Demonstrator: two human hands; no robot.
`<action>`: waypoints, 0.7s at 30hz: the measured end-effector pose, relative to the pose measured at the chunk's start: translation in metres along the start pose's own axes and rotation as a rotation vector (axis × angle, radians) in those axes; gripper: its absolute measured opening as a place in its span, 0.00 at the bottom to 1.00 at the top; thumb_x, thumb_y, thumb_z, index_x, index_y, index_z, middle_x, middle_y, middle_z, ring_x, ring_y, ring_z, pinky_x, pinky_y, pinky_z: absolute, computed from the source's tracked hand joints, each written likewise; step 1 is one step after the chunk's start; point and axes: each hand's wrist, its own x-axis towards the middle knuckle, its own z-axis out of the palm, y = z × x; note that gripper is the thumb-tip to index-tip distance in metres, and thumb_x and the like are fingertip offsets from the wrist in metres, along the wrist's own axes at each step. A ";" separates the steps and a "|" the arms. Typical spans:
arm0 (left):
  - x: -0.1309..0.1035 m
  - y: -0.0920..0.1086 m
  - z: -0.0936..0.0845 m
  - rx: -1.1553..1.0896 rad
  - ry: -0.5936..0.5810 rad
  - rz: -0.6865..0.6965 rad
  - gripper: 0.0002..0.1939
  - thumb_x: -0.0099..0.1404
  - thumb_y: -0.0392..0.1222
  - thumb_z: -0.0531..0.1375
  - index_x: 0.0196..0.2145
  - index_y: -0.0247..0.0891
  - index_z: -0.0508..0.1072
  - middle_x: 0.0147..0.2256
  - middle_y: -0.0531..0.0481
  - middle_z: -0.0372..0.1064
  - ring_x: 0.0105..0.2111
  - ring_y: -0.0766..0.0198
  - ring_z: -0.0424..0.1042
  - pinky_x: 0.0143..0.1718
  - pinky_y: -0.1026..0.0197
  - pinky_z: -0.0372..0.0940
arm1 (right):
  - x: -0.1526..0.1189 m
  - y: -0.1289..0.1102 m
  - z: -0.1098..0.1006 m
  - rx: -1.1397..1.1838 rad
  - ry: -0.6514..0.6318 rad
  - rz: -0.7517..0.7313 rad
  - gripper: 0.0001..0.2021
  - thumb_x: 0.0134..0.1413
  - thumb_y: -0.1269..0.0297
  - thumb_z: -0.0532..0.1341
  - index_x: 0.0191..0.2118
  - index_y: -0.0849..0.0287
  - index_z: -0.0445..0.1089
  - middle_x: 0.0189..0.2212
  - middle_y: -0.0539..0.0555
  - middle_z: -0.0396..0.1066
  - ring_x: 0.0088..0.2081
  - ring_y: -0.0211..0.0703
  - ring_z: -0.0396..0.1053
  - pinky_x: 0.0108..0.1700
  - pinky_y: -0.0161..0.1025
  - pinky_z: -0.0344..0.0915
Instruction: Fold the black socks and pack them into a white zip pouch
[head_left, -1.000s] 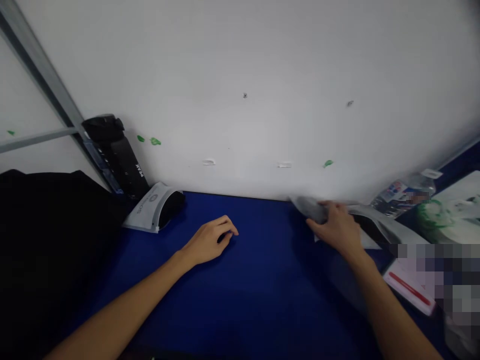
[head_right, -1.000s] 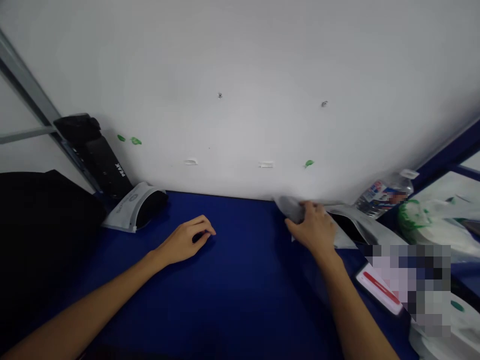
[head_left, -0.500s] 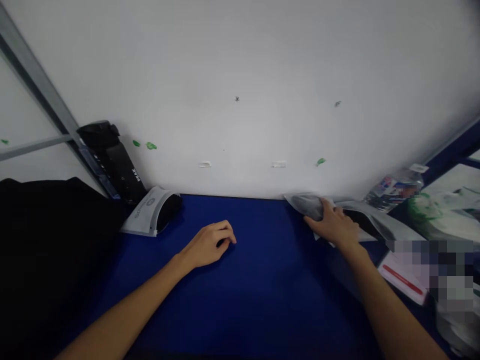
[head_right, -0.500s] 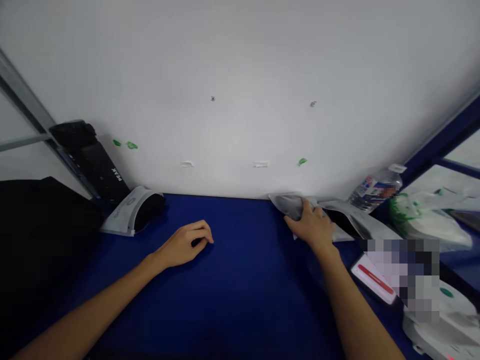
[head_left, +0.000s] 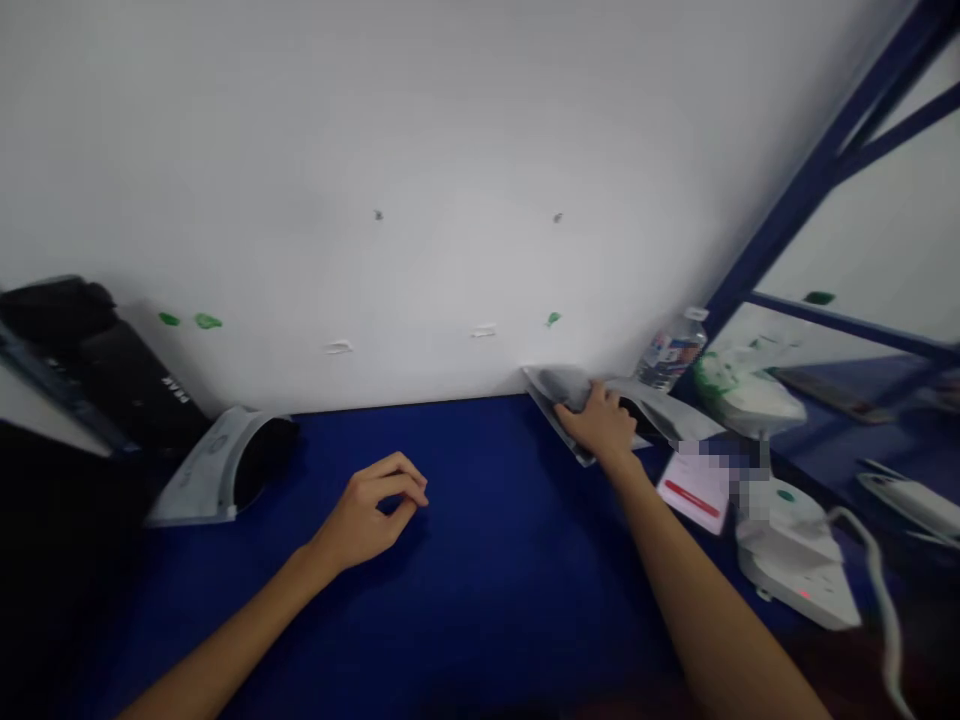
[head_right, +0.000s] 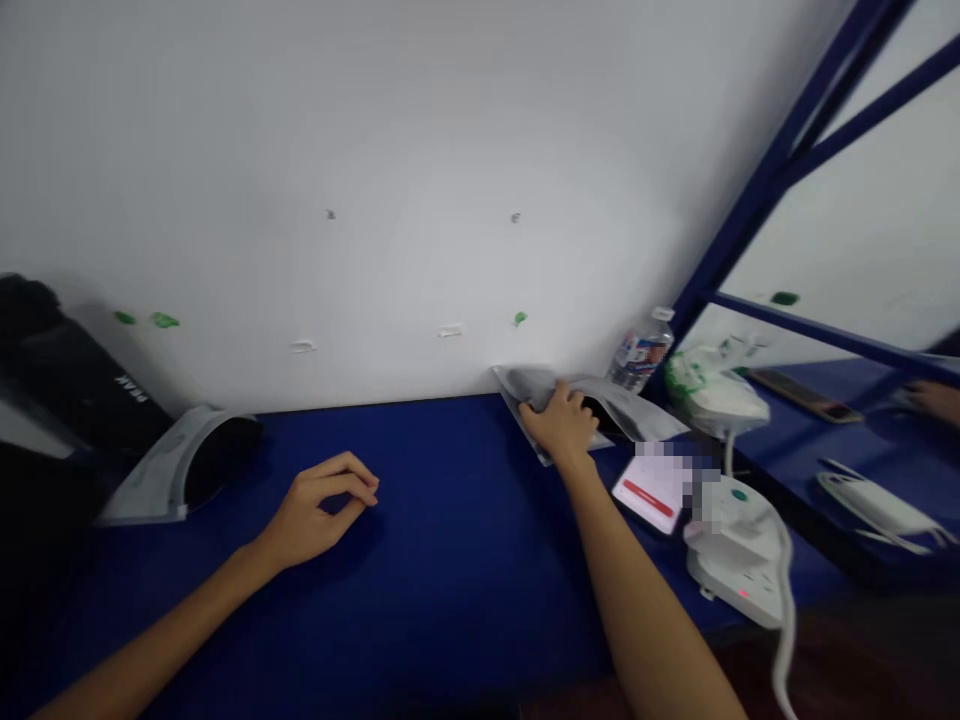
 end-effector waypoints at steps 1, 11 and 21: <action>0.010 0.004 0.005 0.016 -0.028 -0.015 0.12 0.72 0.29 0.58 0.35 0.41 0.78 0.41 0.50 0.75 0.39 0.64 0.77 0.43 0.58 0.70 | 0.001 0.000 0.000 0.003 -0.001 0.001 0.42 0.62 0.42 0.59 0.72 0.66 0.55 0.63 0.75 0.65 0.60 0.75 0.70 0.61 0.63 0.63; 0.148 -0.002 0.134 0.460 -0.422 0.148 0.22 0.72 0.26 0.54 0.59 0.37 0.73 0.58 0.41 0.74 0.56 0.53 0.75 0.58 0.49 0.68 | 0.001 -0.007 -0.001 0.063 0.046 0.031 0.39 0.64 0.46 0.60 0.71 0.67 0.56 0.62 0.74 0.64 0.59 0.72 0.70 0.59 0.59 0.61; 0.223 -0.037 0.183 0.462 -0.469 0.179 0.10 0.75 0.44 0.64 0.48 0.35 0.77 0.47 0.45 0.76 0.47 0.57 0.78 0.52 0.48 0.75 | 0.007 -0.009 0.001 0.127 0.079 0.056 0.39 0.62 0.48 0.62 0.71 0.66 0.58 0.61 0.73 0.66 0.57 0.69 0.71 0.58 0.55 0.61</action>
